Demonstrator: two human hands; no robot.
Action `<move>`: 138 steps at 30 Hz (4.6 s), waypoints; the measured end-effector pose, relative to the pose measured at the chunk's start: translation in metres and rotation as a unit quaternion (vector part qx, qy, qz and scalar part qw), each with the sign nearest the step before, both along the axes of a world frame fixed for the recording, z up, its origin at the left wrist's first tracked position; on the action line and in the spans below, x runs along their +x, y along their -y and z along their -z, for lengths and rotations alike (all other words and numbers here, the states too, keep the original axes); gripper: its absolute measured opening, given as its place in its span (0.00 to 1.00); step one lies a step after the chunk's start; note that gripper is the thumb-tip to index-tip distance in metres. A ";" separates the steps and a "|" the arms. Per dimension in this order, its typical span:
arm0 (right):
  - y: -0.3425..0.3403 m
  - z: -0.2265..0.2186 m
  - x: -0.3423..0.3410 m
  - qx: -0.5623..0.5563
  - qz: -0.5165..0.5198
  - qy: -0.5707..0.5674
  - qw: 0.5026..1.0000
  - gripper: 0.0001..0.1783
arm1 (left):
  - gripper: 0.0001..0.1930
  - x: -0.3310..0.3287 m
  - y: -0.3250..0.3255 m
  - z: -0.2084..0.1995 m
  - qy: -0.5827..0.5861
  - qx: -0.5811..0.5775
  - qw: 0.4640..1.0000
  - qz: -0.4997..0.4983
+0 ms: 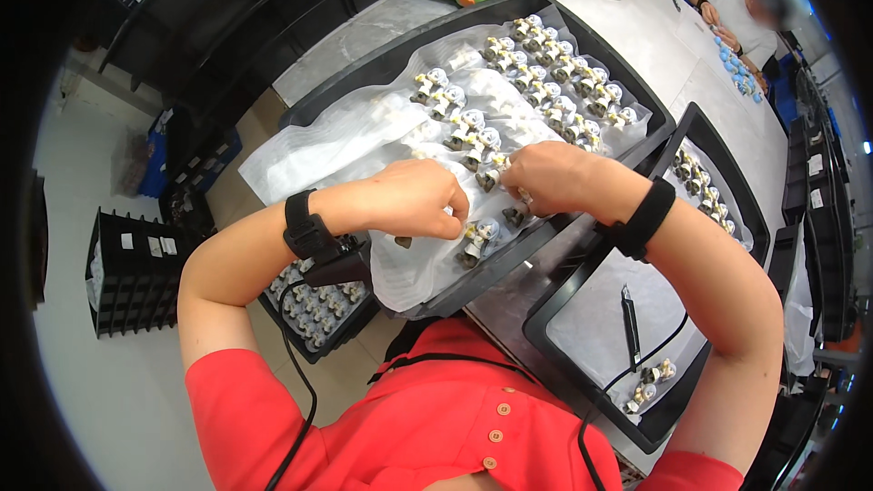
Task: The person picks up small figurines from a tray and uses a red tool to adjust or clean details on the figures. After working on each figure, the person places it into a second tray lined with white tissue paper. The process is repeated for multiple figures.
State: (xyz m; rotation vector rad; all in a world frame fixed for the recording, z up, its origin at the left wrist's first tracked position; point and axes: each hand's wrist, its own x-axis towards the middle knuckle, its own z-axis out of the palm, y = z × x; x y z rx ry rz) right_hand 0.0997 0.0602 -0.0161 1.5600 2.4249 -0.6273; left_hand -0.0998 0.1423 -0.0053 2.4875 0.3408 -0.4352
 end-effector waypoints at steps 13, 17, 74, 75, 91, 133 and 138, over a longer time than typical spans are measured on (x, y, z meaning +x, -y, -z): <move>-0.008 -0.064 0.024 -0.010 0.229 -0.173 0.958 0.17 | 0.08 -0.013 0.026 0.003 0.141 0.000 0.984 0.111; -0.007 -0.031 0.016 -0.028 0.147 -0.169 0.974 0.16 | 0.07 -0.013 0.031 -0.004 0.158 0.021 0.977 0.143; 0.028 -0.024 -0.101 -0.238 0.004 -0.080 0.968 0.38 | 0.21 -0.022 -0.079 -0.005 -0.169 0.205 0.962 -0.055; 0.029 -0.022 -0.100 -0.219 -0.002 -0.108 0.970 0.35 | 0.22 -0.023 -0.078 -0.013 -0.149 0.200 0.966 -0.070; 0.089 -0.055 -0.044 0.044 0.037 -0.280 0.958 0.17 | 0.24 -0.009 -0.007 -0.022 -0.063 -0.103 0.993 -0.016; 0.183 -0.075 0.004 0.078 0.258 -0.243 0.932 0.21 | 0.22 -0.028 0.017 0.005 -0.053 -0.112 0.991 0.053; 0.158 -0.087 0.004 0.119 0.231 -0.253 0.932 0.20 | 0.20 -0.016 0.012 -0.017 0.029 -0.167 0.984 -0.053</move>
